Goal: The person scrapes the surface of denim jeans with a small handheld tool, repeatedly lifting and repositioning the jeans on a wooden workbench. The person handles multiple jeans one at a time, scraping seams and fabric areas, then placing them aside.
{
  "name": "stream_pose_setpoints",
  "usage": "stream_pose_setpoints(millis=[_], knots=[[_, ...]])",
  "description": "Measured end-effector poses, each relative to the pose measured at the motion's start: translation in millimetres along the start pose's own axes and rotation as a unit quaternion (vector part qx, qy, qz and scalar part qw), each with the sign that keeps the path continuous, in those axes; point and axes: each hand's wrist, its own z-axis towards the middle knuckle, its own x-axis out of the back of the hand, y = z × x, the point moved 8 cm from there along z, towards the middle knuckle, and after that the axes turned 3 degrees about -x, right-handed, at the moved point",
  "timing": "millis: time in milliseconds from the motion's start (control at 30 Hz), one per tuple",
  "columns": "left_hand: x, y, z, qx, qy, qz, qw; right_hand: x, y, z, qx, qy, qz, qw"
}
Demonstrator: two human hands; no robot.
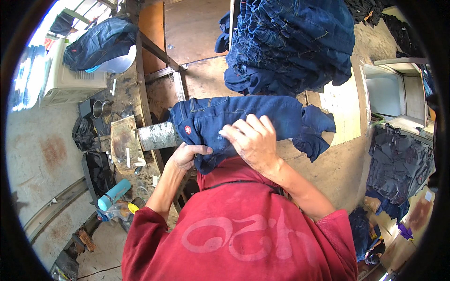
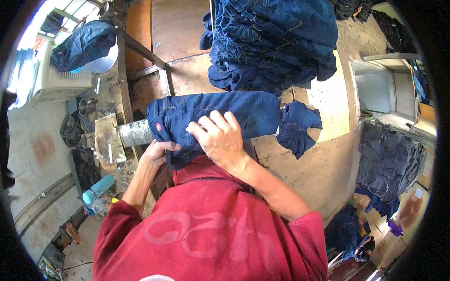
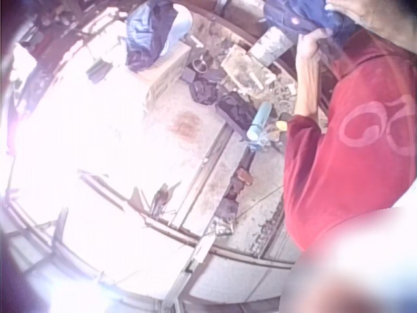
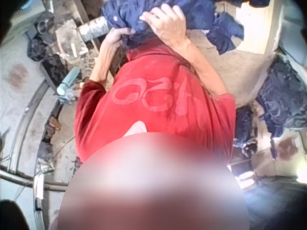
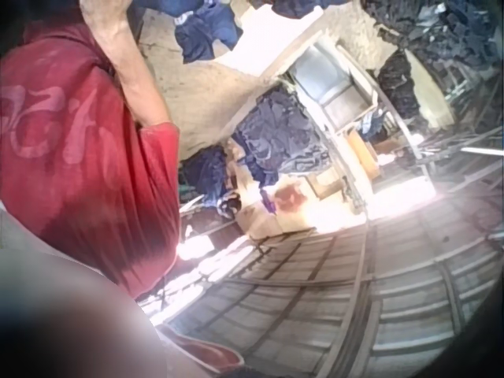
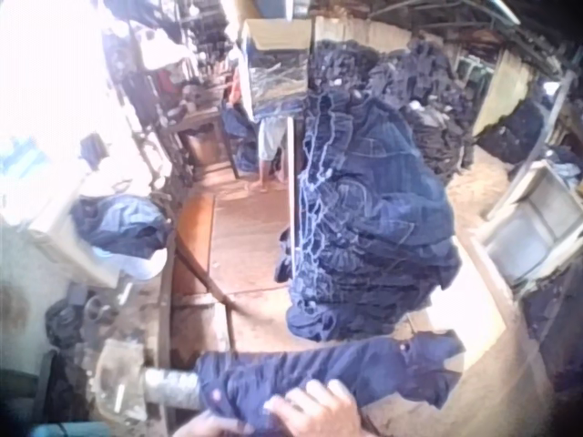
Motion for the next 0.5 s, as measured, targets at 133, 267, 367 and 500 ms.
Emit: stream_pose_setpoints(millis=[133,267,367,500], knots=[[27.4,19.1,-1.6,0.017,0.149,0.067,0.987,14.5,80.5,-21.6,-0.157,0.069,0.045,0.984],[16.8,87.6,-48.4,-0.346,0.505,0.355,0.707,-2.4,189.8,-96.8,-0.396,0.071,0.132,0.906],[-79.8,55.9,-10.0,-0.489,0.273,0.538,0.630,-47.6,208.4,-148.9,-0.464,0.007,0.153,0.873],[-139.9,-23.0,86.7,-0.429,0.086,0.713,0.548,-72.4,188.6,-159.0,-0.323,0.078,0.032,0.943]])
